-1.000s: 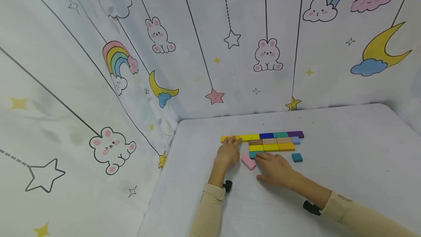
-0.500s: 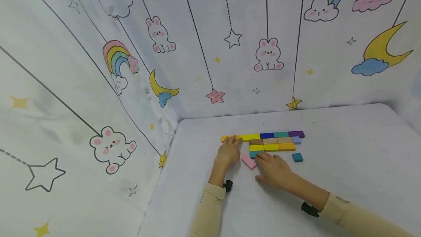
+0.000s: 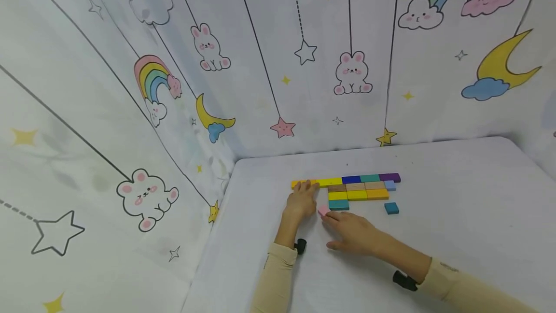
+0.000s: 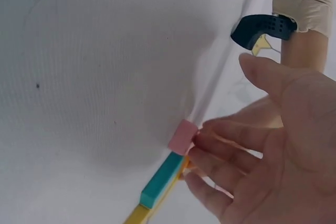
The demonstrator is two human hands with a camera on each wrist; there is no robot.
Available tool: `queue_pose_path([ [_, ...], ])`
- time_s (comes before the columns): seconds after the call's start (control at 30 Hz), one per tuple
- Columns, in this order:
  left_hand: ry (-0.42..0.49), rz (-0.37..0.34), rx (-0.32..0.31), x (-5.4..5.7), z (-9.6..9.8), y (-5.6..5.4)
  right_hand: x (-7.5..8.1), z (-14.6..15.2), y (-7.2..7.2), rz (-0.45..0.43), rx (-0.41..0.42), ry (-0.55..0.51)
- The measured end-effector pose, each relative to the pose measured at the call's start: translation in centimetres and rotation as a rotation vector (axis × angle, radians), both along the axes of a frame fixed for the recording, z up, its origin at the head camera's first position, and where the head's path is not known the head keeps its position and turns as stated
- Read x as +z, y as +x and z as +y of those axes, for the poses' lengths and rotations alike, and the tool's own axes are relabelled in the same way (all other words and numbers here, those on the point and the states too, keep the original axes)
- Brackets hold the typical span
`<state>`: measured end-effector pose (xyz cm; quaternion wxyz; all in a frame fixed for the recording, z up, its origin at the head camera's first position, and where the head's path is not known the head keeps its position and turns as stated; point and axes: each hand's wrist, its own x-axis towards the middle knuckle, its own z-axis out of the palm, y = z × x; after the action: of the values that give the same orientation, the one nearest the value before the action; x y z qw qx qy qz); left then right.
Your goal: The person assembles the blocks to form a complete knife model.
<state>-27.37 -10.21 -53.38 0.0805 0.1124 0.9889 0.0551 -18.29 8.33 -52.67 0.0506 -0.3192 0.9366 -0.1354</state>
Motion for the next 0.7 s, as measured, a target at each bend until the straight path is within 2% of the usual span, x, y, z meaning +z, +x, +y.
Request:
queue_pose_path([
  [0.1, 0.002, 0.018, -0.002, 0.0, 0.0, 0.1, -0.2, -0.2, 0.1, -0.001, 0.012, 0.017],
  [0.43, 0.004, 0.002, 0.003, 0.4, 0.0, 0.1, -1.1, -0.1, 0.7, 0.073, 0.070, 0.053],
  [0.7, -0.014, -0.025, 0.013, -0.4, 0.0, -0.3, -1.2, 0.7, 1.5, 0.135, 0.094, 0.102],
])
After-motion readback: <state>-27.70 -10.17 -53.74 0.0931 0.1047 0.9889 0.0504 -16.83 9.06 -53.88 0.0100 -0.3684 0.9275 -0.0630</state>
